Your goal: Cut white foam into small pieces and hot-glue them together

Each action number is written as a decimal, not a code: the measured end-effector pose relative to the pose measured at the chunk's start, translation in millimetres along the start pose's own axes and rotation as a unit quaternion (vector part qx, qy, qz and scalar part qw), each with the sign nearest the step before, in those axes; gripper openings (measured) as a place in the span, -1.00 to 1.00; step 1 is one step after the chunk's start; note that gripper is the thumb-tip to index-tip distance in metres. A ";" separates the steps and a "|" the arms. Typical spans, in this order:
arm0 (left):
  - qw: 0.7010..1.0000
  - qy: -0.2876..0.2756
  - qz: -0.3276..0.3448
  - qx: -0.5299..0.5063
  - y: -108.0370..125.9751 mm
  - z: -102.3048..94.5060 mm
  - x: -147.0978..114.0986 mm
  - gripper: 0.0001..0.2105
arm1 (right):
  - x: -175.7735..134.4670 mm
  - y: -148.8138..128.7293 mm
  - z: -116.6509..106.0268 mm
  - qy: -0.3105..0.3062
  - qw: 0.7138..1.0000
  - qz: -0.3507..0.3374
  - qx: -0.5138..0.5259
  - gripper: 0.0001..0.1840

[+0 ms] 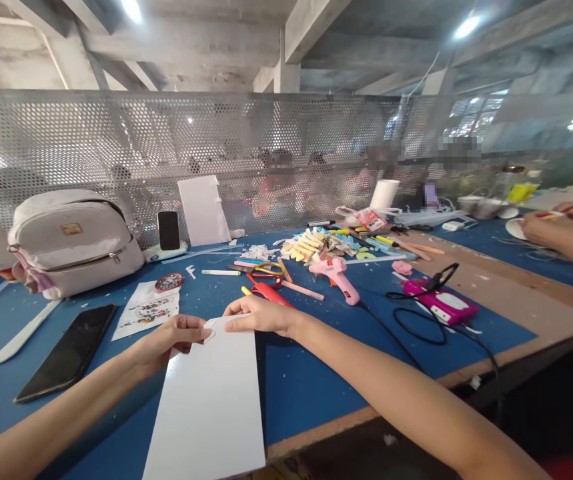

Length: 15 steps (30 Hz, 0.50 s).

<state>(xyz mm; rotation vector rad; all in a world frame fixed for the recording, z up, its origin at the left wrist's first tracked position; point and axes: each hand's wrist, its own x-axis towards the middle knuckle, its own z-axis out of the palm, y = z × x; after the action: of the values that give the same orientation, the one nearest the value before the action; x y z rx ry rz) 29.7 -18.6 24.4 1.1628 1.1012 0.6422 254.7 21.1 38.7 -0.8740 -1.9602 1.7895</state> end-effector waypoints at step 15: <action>1.000 -0.011 0.002 0.010 0.0 -1.6 -0.9 -0.63 | 0.5 5.3 -0.1 -0.013 1.000 0.008 0.023 -0.51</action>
<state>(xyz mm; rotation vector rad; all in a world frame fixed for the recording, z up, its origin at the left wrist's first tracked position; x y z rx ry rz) 27.8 -18.8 24.7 1.1863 1.0893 0.6216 255.5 21.5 33.4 -0.8572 -1.9251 1.8559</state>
